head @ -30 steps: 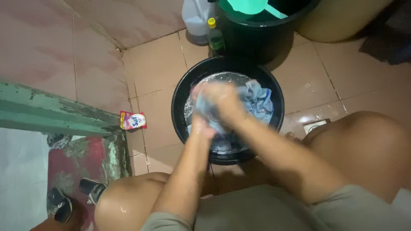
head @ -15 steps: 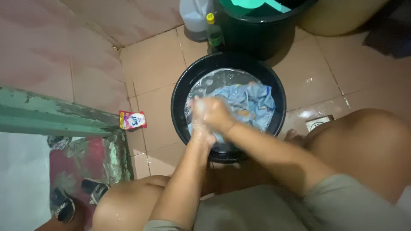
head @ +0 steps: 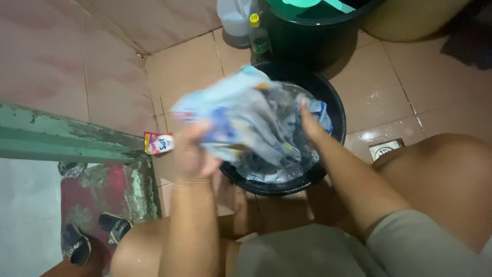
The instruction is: The person washes clothes by hand in a black basin filled with soapy water. They scrub and rinse a patterned cloth and a white cloth, then wring them out and place them in a green bucket.
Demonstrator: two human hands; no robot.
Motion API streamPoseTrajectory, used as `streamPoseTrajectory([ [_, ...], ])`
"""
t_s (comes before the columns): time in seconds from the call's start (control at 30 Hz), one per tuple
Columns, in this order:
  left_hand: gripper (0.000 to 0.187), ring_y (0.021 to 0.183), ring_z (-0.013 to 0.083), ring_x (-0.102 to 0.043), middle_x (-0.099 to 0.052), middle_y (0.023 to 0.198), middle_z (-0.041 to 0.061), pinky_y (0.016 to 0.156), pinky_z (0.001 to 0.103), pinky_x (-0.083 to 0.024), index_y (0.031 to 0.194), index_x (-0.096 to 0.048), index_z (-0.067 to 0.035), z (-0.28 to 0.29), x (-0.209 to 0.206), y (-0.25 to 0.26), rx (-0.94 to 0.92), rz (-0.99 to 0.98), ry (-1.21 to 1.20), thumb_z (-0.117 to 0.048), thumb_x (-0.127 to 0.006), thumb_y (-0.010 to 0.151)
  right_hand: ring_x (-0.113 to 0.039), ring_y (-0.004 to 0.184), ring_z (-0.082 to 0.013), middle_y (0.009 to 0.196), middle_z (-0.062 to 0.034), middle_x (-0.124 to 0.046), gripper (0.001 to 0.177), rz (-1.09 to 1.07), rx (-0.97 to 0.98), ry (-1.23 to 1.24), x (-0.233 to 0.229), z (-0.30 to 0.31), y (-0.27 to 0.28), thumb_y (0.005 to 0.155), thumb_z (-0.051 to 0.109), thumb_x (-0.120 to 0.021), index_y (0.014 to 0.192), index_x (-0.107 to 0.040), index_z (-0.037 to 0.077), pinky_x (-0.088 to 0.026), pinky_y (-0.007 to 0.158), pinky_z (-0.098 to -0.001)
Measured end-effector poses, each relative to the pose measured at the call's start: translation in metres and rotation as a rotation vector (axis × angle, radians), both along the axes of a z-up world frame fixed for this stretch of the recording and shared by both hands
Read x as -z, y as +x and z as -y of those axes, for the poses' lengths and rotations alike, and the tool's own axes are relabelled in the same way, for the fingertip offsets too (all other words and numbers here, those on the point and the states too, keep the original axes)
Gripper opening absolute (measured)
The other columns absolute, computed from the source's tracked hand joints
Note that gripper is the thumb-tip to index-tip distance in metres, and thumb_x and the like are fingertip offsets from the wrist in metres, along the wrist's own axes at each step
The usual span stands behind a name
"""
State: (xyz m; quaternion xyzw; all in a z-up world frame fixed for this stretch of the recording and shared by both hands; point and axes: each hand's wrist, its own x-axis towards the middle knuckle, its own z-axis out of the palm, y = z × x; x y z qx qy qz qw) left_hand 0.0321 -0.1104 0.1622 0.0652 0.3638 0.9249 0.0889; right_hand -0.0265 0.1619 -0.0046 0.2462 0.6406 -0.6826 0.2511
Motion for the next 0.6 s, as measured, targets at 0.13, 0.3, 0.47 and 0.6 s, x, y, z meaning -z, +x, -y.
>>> streamPoseTrajectory([
  [0.13,0.06,0.13,0.0336,-0.061,-0.06,0.142,0.018,0.116,0.051,-0.049,0.145,-0.053,-0.004,0.013,0.007,-0.024,-0.032,0.077,0.246,-0.037,-0.06,0.096,-0.042,0.139,-0.0433,0.151,-0.0231,-0.044,0.094,-0.068,0.005,-0.448,-0.008,0.019,-0.001,0.088,0.082,-0.027,0.15,-0.044,0.013,-0.037,0.109,-0.0634],
  [0.3,0.063,0.118,0.0313,-0.064,-0.065,0.133,0.012,0.102,0.05,-0.051,0.135,-0.059,-0.01,-0.031,0.121,-0.032,-0.198,0.597,0.139,-0.056,-0.039,0.097,-0.068,0.104,-0.0299,0.123,-0.0268,-0.07,0.057,-0.5,-0.034,-0.367,-0.041,0.099,0.008,0.098,0.045,-0.068,0.132,-0.066,-0.001,-0.053,0.08,-0.0406],
  [0.47,0.049,0.1,0.0229,-0.067,-0.068,0.117,0.008,0.079,0.04,-0.055,0.131,-0.063,-0.014,-0.079,0.142,-0.008,-0.134,0.712,-0.352,-0.048,-0.041,0.103,-0.068,0.074,-0.0268,0.081,-0.0184,-0.072,0.047,-0.384,-0.36,0.563,-0.045,0.118,0.026,0.102,0.04,-0.067,0.083,-0.072,-0.002,-0.053,0.059,-0.0407],
  [0.6,0.037,0.09,0.0237,-0.069,-0.071,0.107,0.011,0.072,0.039,-0.059,0.126,-0.063,-0.01,-0.09,0.147,-0.009,-0.13,0.592,-0.161,-0.036,-0.047,0.105,-0.071,0.063,-0.0177,0.072,-0.011,-0.075,0.038,-0.713,-0.077,0.151,-0.04,0.084,0.025,0.097,0.036,-0.061,0.084,-0.076,0.004,-0.057,0.057,-0.0359],
])
